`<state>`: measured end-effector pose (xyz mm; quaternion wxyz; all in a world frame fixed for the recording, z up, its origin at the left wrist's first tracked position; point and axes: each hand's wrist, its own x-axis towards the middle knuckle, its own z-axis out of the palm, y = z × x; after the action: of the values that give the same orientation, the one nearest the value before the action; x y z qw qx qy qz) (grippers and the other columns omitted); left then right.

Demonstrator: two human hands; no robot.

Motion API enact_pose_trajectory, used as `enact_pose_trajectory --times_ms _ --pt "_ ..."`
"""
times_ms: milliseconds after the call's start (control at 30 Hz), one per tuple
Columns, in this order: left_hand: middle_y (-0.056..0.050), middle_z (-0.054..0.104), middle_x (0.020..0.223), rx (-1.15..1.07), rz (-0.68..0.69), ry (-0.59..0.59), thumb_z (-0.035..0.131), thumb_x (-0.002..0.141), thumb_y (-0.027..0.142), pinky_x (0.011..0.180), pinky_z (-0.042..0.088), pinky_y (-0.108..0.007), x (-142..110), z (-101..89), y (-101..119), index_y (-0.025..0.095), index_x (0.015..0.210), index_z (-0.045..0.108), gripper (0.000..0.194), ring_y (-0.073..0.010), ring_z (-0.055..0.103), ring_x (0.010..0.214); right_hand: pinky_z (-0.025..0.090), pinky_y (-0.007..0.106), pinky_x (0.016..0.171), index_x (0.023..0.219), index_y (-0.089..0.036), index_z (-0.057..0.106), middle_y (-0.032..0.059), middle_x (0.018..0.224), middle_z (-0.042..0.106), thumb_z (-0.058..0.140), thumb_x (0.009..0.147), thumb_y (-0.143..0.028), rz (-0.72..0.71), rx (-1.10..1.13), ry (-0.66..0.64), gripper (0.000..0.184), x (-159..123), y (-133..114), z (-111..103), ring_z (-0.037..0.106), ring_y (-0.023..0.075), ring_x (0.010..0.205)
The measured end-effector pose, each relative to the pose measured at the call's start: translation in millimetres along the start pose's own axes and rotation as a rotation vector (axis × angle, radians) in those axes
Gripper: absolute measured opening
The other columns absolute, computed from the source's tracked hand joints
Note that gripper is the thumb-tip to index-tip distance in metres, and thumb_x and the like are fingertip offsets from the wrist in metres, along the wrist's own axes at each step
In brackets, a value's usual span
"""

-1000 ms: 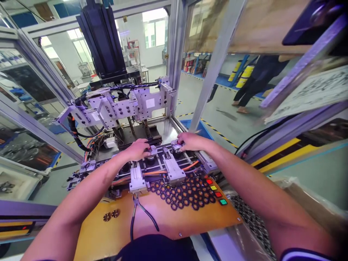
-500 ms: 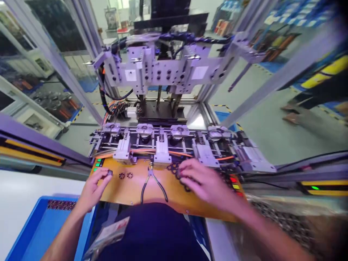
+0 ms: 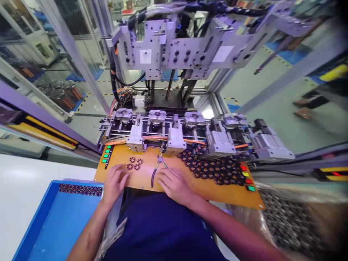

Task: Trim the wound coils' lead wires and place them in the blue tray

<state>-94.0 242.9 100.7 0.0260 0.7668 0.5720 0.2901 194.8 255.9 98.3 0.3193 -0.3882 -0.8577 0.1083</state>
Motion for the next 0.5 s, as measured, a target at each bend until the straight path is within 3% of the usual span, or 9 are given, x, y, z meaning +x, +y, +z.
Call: enact_pose_trajectory --times_ms 133,233,367,500 --pt "-0.015 0.069 0.106 -0.020 0.002 0.123 0.069 0.085 0.022 0.089 0.054 -0.045 -12.1 -11.9 0.6 0.014 0.109 0.062 0.026 -0.0268 0.067 0.098 0.053 0.042 0.083 0.099 -0.014 0.066 0.0128 0.095 0.067 0.051 0.095 -0.016 0.226 -0.199 0.106 0.016 -64.4 32.8 -44.2 0.063 0.0249 0.091" --pt "-0.014 0.071 0.103 -0.011 -0.020 0.154 0.070 0.083 0.022 0.087 0.056 -0.043 -4.6 -13.5 6.4 0.014 0.112 0.062 0.030 -0.0262 0.069 0.093 0.053 0.049 0.083 0.104 -0.012 0.067 0.0180 0.103 0.065 0.053 0.094 -0.021 0.359 -0.306 0.156 0.019 -93.5 51.6 -61.4 0.062 0.0298 0.098" --pt "-0.014 0.072 0.103 -0.057 0.065 0.138 0.071 0.083 0.019 0.089 0.056 -0.041 22.5 -14.9 27.4 0.013 0.109 0.064 0.028 -0.0254 0.070 0.094 0.048 0.054 0.098 0.100 -0.014 0.070 0.0199 0.129 0.057 0.056 0.091 -0.018 0.421 -0.317 0.158 0.017 -95.8 61.2 -58.7 0.050 0.0347 0.125" --pt "-0.012 0.072 0.103 -0.168 0.190 0.080 0.071 0.082 0.014 0.091 0.055 -0.037 50.6 -20.6 51.8 0.014 0.110 0.064 0.028 -0.0222 0.070 0.096 0.046 0.060 0.098 0.090 -0.013 0.071 0.0209 0.130 0.058 0.052 0.090 -0.011 0.434 -0.277 0.190 0.019 -82.2 59.4 -51.0 0.048 0.0376 0.129"
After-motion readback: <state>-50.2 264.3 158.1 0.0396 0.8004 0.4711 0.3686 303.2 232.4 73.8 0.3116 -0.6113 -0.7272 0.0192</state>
